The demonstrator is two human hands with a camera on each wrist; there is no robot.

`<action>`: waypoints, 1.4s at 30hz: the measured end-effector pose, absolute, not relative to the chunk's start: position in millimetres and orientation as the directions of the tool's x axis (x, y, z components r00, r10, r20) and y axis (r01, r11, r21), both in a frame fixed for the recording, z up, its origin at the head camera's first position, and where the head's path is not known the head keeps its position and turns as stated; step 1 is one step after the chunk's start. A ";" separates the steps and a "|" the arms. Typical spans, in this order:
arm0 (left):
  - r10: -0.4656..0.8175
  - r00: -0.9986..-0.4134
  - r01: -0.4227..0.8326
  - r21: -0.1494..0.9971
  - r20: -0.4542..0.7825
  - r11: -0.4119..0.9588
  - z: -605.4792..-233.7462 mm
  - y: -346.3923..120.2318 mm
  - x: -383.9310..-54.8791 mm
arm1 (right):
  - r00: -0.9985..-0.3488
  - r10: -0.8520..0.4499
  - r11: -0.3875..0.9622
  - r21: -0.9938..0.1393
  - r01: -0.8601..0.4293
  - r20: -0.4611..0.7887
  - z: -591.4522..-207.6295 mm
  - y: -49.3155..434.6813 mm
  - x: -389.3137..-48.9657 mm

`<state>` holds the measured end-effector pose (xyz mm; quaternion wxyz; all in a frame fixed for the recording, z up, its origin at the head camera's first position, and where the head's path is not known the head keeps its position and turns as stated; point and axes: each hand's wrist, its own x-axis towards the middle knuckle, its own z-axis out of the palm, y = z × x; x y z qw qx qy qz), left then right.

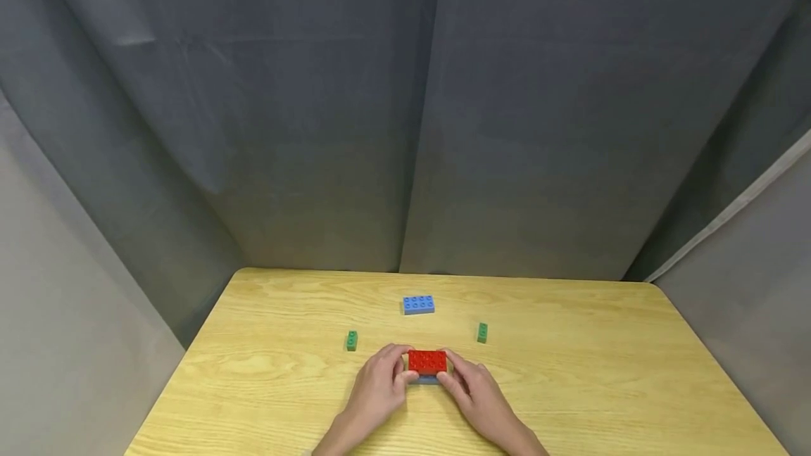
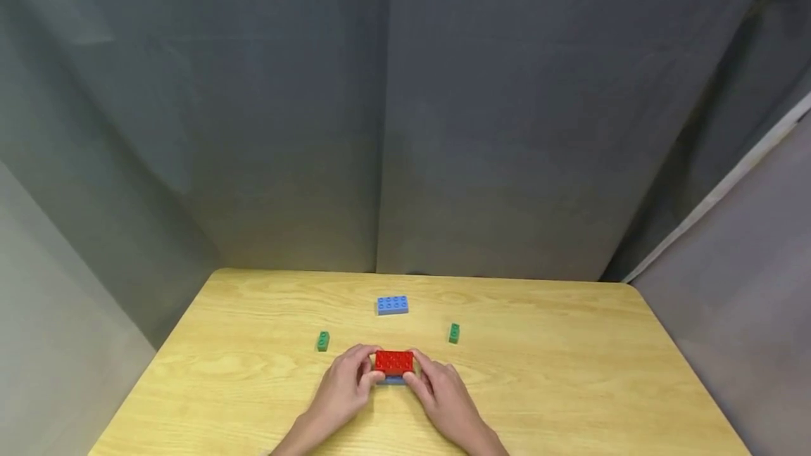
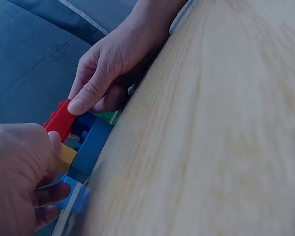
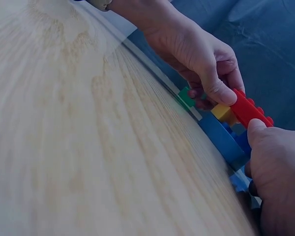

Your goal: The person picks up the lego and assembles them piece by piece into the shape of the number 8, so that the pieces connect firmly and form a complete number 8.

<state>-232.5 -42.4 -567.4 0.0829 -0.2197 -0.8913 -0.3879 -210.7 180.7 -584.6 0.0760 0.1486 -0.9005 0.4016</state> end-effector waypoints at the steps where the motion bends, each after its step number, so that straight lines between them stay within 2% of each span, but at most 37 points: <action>1: 0.330 -0.890 0.456 0.661 0.316 0.597 -567.7 -42.2 -232.8 | -0.948 -0.198 0.627 -0.712 -0.317 0.247 -584.4 180.7 -210.7; 10: 0.357 -0.883 0.462 0.694 0.304 0.552 -564.9 -44.3 -234.4 | -0.965 -0.157 0.596 -0.759 -0.261 0.209 -582.0 180.8 -209.5; 22: 0.419 -0.871 0.468 0.687 0.254 0.556 -552.7 -58.7 -241.2 | -0.967 -0.163 0.616 -0.746 -0.255 0.196 -581.7 180.1 -210.3; 29: 0.445 -0.875 0.439 0.703 0.193 0.559 -545.4 -67.6 -245.0 | -0.958 -0.159 0.626 -0.726 -0.283 0.237 -582.4 180.4 -209.6; 42: 0.429 -0.883 0.433 0.685 0.191 0.585 -541.5 -87.2 -255.2 | -0.967 -0.157 0.641 -0.724 -0.255 0.202 -581.9 179.7 -210.2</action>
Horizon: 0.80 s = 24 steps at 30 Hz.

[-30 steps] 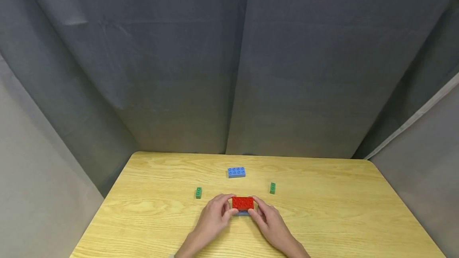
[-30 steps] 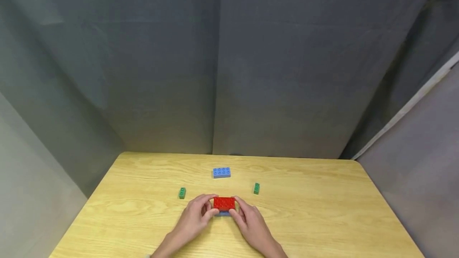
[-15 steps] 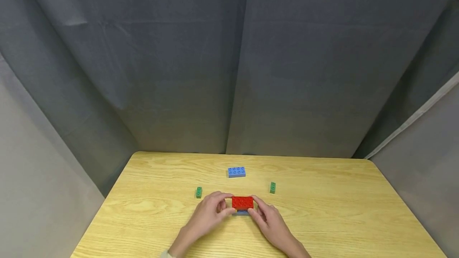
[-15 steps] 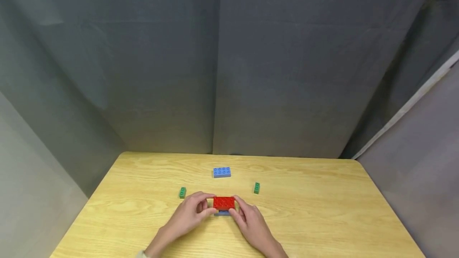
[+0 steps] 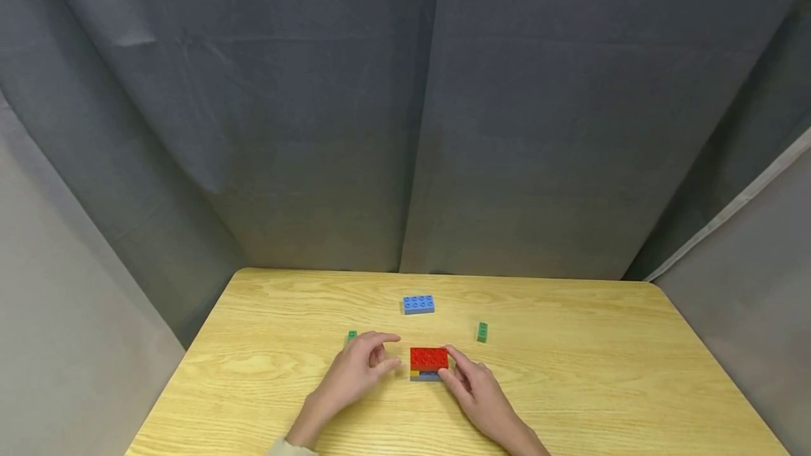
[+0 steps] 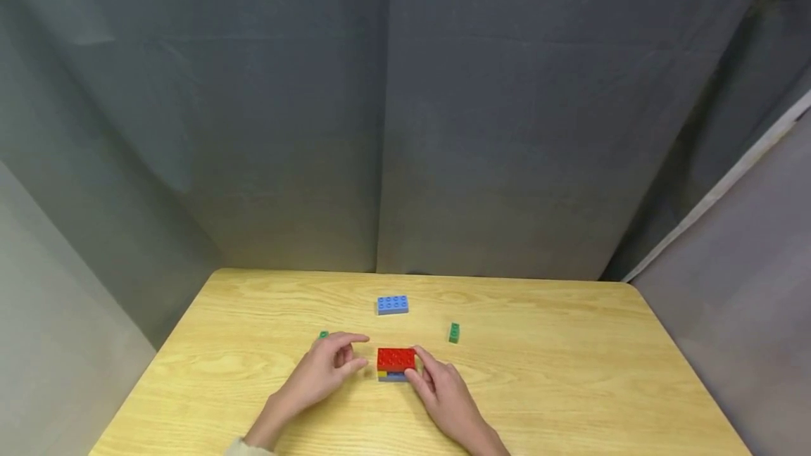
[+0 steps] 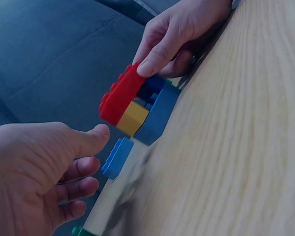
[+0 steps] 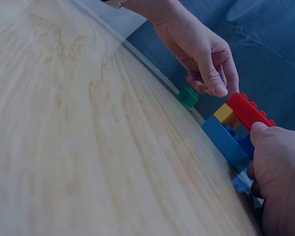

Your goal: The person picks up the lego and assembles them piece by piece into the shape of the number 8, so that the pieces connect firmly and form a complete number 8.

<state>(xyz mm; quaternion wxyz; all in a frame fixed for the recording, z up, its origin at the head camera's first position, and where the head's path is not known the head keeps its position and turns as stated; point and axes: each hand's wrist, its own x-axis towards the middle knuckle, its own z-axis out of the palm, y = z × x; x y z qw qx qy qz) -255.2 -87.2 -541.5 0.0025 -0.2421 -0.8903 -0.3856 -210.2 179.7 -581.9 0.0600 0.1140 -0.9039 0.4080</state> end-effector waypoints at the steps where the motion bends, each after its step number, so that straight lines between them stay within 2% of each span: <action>1: 0.423 -0.884 0.435 0.679 0.198 0.591 -541.6 -88.9 -256.3 | -0.968 -0.156 0.643 -0.724 -0.251 0.197 -581.6 179.6 -210.1; 9: 0.363 -0.899 0.431 0.638 0.243 0.639 -540.5 -107.4 -265.8 | -0.969 -0.148 0.661 -0.709 -0.245 0.196 -580.6 179.5 -209.1; 24: 0.306 -0.934 0.350 0.635 0.184 0.688 -546.6 -140.2 -278.1 | -0.967 -0.159 0.654 -0.712 -0.254 0.199 -581.5 179.8 -209.9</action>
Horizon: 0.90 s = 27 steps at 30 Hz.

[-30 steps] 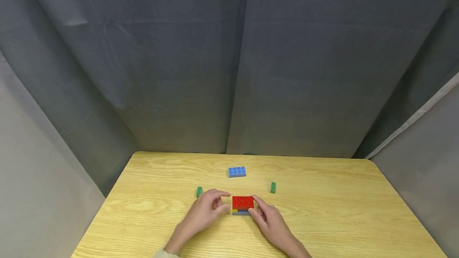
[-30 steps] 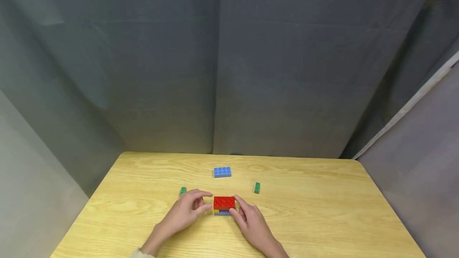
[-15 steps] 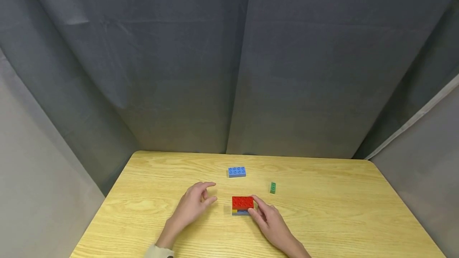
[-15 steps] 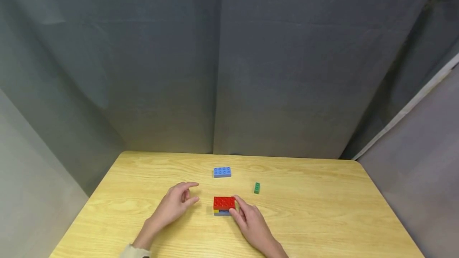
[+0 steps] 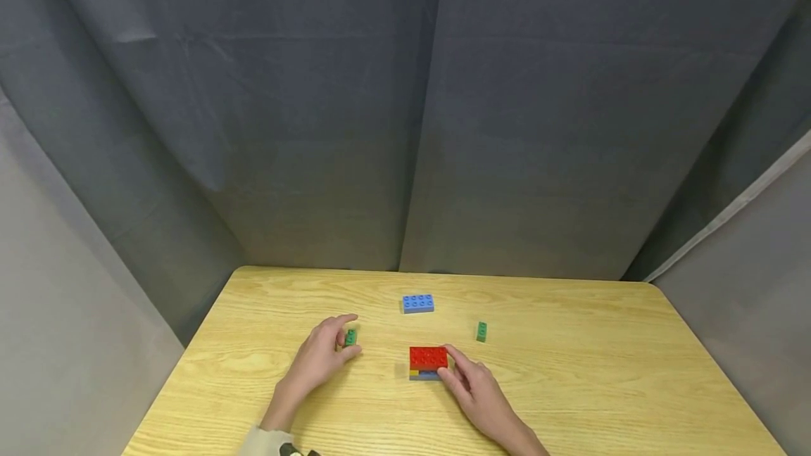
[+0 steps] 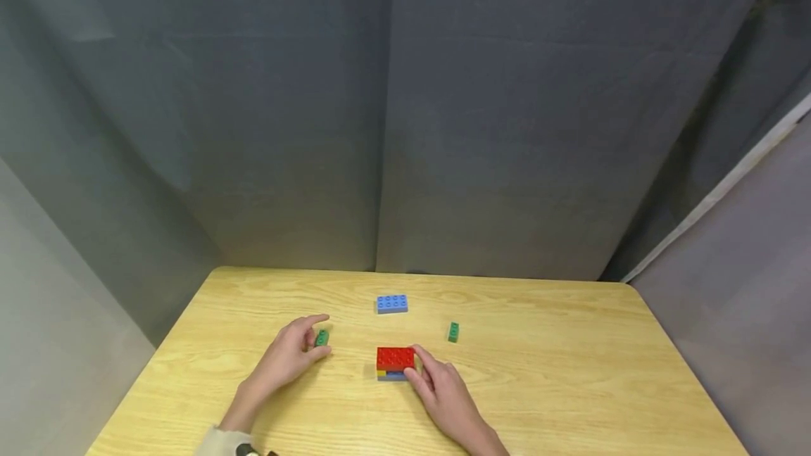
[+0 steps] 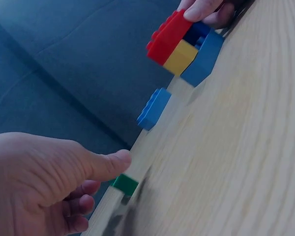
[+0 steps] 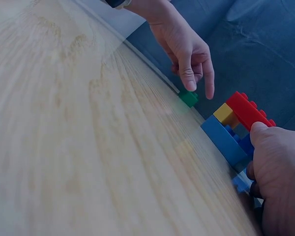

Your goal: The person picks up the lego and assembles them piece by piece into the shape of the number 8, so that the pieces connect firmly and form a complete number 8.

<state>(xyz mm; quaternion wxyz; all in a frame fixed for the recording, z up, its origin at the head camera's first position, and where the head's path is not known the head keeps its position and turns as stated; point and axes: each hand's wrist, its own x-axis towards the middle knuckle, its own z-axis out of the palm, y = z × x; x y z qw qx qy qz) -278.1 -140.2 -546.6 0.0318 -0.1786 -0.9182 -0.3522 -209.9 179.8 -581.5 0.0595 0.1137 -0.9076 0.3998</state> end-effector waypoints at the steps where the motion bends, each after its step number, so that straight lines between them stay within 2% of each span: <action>1: 0.303 -0.936 0.346 0.636 0.180 0.690 -546.5 -142.3 -278.5 | -0.966 -0.162 0.651 -0.714 -0.258 0.201 -581.5 179.9 -210.2; 16: 0.270 -0.956 0.278 0.643 0.113 0.714 -552.2 -155.2 -284.7 | -0.961 -0.172 0.649 -0.709 -0.275 0.215 -582.4 180.2 -210.5; 27: 0.319 -0.942 0.307 0.657 0.107 0.689 -559.8 -152.4 -284.3 | -0.960 -0.182 0.637 -0.718 -0.281 0.214 -582.8 180.8 -210.9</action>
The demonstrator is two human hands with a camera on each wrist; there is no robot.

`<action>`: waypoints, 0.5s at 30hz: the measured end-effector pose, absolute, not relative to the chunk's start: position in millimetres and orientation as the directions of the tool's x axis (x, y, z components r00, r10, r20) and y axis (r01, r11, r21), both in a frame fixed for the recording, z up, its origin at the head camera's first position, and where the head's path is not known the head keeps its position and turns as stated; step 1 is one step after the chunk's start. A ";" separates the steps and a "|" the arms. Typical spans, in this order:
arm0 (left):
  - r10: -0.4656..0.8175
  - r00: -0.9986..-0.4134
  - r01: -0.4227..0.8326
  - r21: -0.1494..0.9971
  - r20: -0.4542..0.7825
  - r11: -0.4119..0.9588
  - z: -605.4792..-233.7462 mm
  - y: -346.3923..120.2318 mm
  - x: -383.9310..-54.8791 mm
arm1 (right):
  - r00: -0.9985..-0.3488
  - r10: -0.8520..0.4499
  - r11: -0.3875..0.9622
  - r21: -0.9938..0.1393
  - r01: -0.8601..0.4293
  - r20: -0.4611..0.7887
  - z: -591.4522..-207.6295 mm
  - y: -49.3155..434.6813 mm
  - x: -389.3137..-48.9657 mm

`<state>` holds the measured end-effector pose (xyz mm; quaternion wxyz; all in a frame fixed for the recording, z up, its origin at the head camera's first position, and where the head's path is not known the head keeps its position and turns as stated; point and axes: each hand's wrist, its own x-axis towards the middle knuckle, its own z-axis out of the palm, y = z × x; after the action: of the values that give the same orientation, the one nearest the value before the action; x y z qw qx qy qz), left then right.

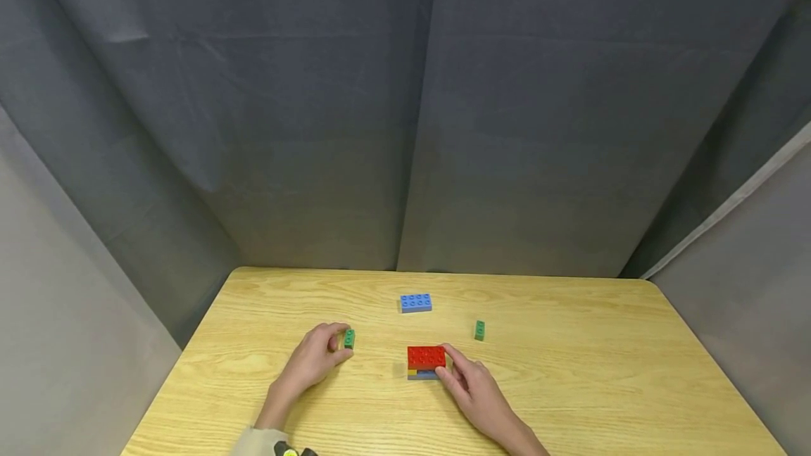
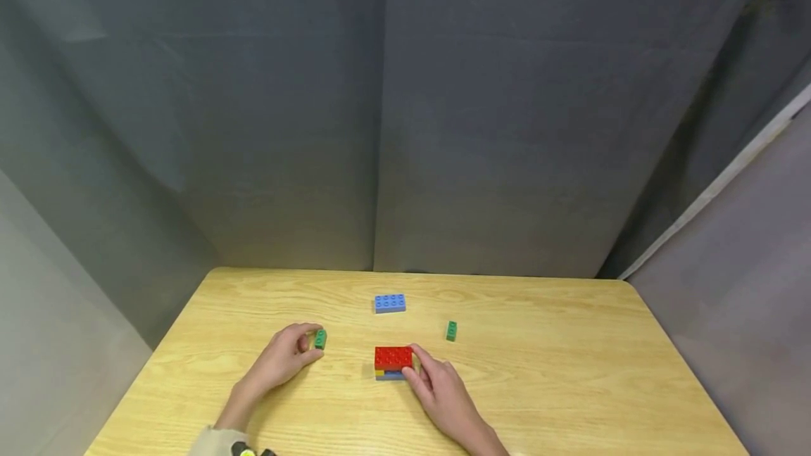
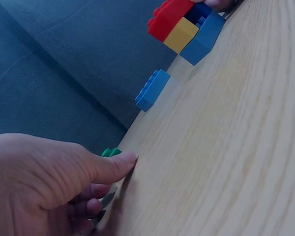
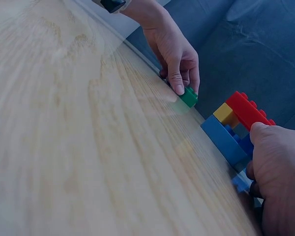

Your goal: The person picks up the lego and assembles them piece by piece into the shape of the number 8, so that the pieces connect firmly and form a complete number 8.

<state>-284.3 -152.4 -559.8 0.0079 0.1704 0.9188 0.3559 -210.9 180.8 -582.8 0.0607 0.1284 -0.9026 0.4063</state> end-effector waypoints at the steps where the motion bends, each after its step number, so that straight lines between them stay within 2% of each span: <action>1: 0.317 -0.942 0.308 0.656 0.109 0.689 -559.7 -152.1 -284.2 | -0.959 -0.183 0.635 -0.719 -0.282 0.214 -582.7 180.9 -210.9; 15: 0.347 -0.932 0.325 0.666 0.106 0.671 -557.0 -149.1 -280.4 | -0.964 -0.163 0.657 -0.705 -0.266 0.211 -583.1 180.2 -210.6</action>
<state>-280.4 -149.1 -557.0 0.0150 0.1840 0.9140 0.3614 -210.6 180.2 -583.1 0.0647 0.1180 -0.9080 0.3967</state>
